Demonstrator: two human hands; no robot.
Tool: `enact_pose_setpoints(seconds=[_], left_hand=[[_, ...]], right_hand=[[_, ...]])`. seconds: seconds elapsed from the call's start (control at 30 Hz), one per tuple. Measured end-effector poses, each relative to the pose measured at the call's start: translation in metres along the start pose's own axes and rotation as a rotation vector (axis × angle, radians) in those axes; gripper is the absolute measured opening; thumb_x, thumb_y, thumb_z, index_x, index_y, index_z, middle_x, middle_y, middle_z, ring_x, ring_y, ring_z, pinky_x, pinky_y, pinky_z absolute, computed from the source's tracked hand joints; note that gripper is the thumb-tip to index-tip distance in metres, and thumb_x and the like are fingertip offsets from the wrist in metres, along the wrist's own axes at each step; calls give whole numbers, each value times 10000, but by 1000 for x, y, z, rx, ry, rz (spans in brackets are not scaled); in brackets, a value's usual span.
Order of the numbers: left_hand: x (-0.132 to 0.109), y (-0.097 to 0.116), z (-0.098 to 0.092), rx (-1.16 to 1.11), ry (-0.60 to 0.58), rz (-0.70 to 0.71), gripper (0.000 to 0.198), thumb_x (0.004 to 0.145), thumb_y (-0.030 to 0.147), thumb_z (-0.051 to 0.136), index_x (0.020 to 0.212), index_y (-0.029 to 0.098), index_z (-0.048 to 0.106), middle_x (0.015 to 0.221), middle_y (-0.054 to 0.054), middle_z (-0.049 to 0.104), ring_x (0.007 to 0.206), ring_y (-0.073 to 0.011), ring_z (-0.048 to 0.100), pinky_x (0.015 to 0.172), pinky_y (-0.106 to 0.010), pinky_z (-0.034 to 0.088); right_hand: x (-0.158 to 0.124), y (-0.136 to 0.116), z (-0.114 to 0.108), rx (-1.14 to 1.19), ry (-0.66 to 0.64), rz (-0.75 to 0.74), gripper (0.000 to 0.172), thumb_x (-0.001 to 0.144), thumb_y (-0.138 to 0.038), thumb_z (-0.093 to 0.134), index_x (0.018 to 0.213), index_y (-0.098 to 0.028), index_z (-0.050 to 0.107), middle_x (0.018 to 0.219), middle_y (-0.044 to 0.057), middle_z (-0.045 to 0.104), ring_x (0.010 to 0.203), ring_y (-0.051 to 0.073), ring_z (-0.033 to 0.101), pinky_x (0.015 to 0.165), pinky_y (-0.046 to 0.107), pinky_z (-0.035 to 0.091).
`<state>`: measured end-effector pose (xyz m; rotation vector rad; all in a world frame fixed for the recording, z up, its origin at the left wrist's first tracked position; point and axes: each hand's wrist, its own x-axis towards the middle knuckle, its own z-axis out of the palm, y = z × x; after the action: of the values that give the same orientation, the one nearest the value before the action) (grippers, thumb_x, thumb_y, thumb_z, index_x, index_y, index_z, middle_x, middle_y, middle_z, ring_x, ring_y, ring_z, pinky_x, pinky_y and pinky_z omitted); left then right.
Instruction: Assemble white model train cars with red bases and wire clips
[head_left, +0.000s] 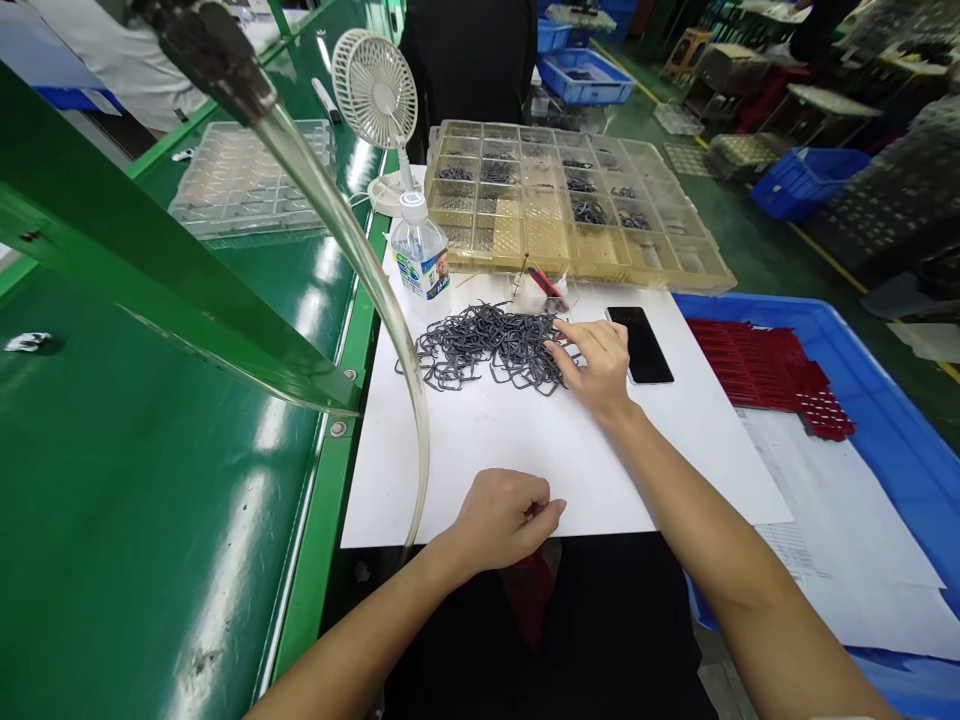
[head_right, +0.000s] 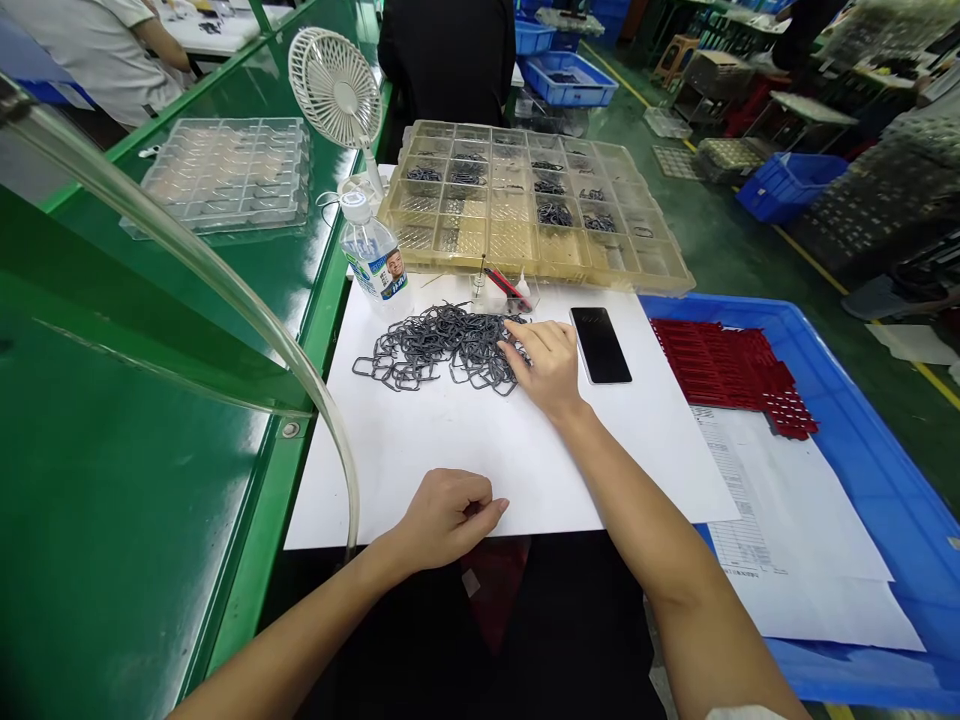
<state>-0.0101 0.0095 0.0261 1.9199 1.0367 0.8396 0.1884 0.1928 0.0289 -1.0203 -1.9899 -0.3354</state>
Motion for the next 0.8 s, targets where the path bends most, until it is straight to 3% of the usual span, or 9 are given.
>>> enact_pose_setpoints(seconds=[0.13,0.43,0.8], left_hand=[[0,0,0,1,-1,3,425,1002,274,583,652,226,347,547,59,410,521,-124,320,554,-316,240],[0,1,-1,15,-1,4,432,1005,254,585,650,228,340,540,58,409,515,-122,321,550,-312,239],[0,1,0,-14,6,1,422,1003,268,580,654,221,347,549,63,386,521,-118,304,556,-314,228]], right_hand=[[0,0,-1,18,64,-21,203,1086,-358,698,1246,-264,780,951,40,836,855,252,756,876,453,468],[-5,4,1,66,-18,46,255,1089,-410,665,1284,-302,787,973,58,810,890,269,739,932,490,468],[-5,4,1,50,-18,-54,234,1103,-353,642,1266,-272,788,958,63,800,831,247,714,874,462,493]])
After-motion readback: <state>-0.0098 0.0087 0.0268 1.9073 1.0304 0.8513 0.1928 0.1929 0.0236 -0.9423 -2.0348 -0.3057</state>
